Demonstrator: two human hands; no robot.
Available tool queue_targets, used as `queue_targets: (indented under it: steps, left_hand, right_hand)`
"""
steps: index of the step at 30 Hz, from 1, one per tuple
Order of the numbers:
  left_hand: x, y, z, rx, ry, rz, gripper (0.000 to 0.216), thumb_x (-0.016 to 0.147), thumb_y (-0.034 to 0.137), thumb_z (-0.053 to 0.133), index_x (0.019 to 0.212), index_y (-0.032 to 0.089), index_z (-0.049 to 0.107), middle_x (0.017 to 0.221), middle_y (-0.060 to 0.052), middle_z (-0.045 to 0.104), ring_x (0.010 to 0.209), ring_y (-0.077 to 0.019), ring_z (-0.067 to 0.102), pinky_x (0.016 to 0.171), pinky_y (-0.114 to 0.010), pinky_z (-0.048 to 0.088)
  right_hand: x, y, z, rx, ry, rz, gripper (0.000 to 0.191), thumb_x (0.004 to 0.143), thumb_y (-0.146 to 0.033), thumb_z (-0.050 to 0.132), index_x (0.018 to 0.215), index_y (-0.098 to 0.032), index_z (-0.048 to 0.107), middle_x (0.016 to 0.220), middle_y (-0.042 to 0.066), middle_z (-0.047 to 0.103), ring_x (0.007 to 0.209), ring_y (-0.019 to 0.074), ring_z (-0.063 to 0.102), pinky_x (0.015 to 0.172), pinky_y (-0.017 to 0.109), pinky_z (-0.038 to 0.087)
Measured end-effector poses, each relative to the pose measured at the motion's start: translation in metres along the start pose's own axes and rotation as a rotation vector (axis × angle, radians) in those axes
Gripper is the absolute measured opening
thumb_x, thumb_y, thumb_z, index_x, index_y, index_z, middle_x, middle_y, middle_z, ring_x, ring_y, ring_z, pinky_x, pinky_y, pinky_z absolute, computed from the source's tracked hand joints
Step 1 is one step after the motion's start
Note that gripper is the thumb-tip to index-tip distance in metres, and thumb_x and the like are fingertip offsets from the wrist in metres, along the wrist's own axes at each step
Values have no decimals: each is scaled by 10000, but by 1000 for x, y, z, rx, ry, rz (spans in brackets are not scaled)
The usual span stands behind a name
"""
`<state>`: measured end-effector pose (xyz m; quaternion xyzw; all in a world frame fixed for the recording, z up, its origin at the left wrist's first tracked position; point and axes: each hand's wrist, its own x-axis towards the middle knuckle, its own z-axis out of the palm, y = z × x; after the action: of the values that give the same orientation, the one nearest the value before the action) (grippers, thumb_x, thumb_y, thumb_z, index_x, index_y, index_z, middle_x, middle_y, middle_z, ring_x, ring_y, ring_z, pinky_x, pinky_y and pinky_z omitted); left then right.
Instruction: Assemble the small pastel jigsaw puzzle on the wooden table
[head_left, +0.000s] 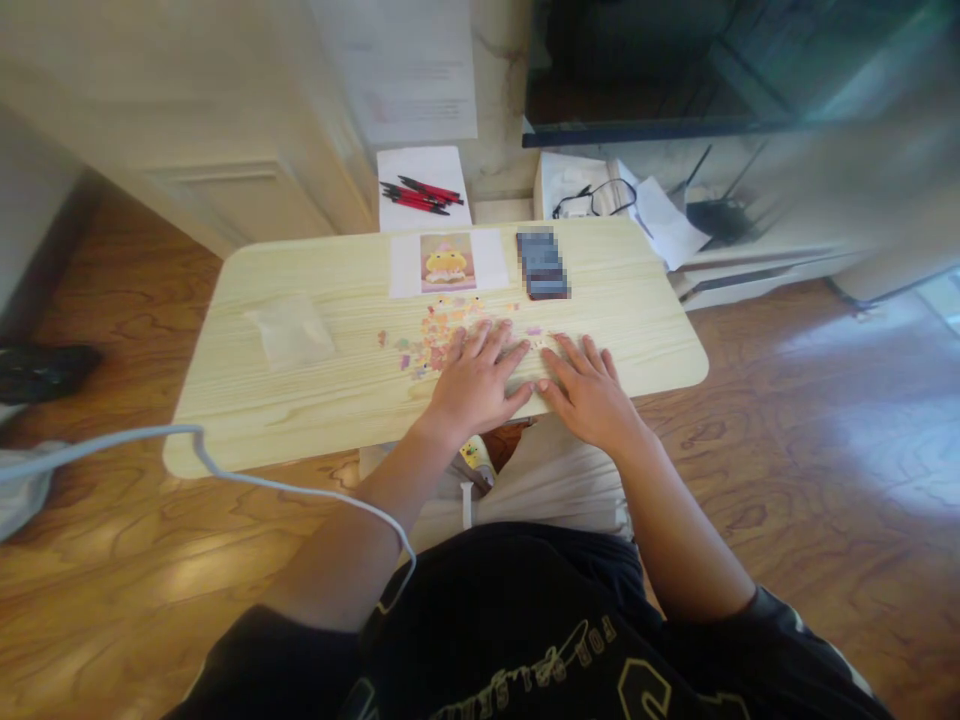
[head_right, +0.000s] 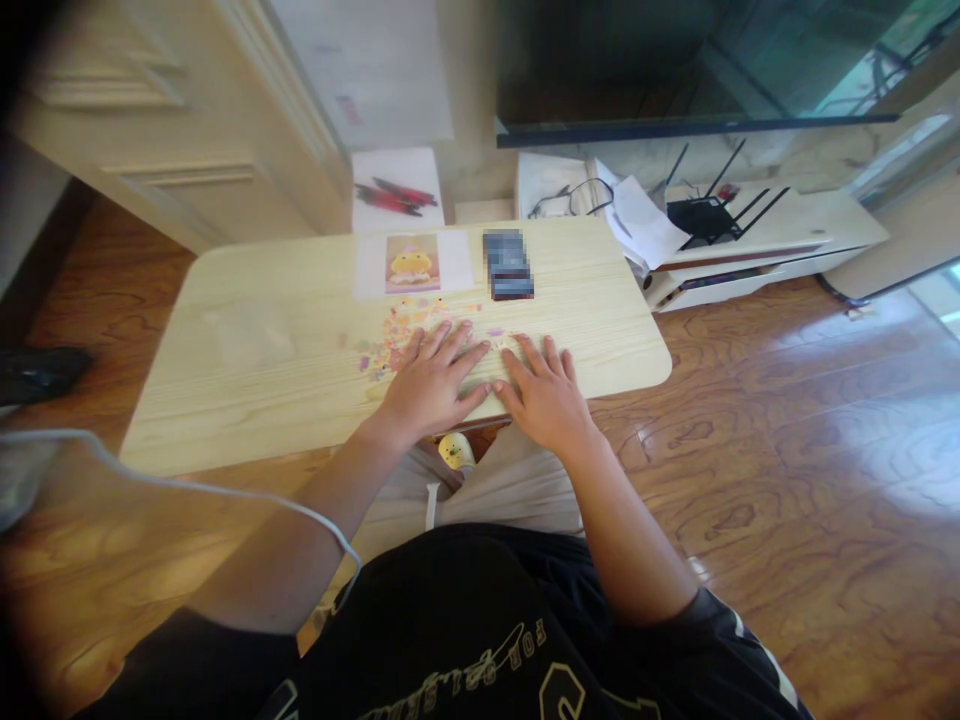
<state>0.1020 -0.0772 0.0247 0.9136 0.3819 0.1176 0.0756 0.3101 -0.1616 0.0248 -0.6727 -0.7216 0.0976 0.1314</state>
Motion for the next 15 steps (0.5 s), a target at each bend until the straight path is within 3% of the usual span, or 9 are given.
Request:
queue_targets:
  steps: [4, 8, 15]
  left_hand:
    - [3, 1, 3, -12, -4, 0, 628, 1021, 581, 523, 1573, 282, 543, 1747, -88, 354, 1630, -396, 282, 1333, -672, 165]
    - [2, 2, 4, -27, -14, -3, 600, 1016, 541, 541, 1557, 283, 559, 1743, -83, 364, 1621, -389, 307, 1335, -662, 170]
    - [-1, -2, 3, -4, -27, -15, 578, 1020, 540, 527, 1541, 295, 576, 1746, -76, 359, 1620, -390, 310, 1334, -653, 175]
  right_hand:
    - [9, 0, -3, -5, 93, -21, 503, 1084, -408, 491, 1557, -245, 547, 1679, 105, 446, 1531, 378, 363, 1245, 598, 316]
    - [28, -3, -6, -28, 129, 66, 414, 1079, -329, 488, 1449, -248, 658, 1429, 146, 615, 1264, 347, 513, 1053, 506, 454]
    - [53, -6, -2, -58, 37, 77, 346, 1073, -280, 506, 1349, -252, 712, 1341, 149, 609, 1235, 343, 492, 999, 487, 450]
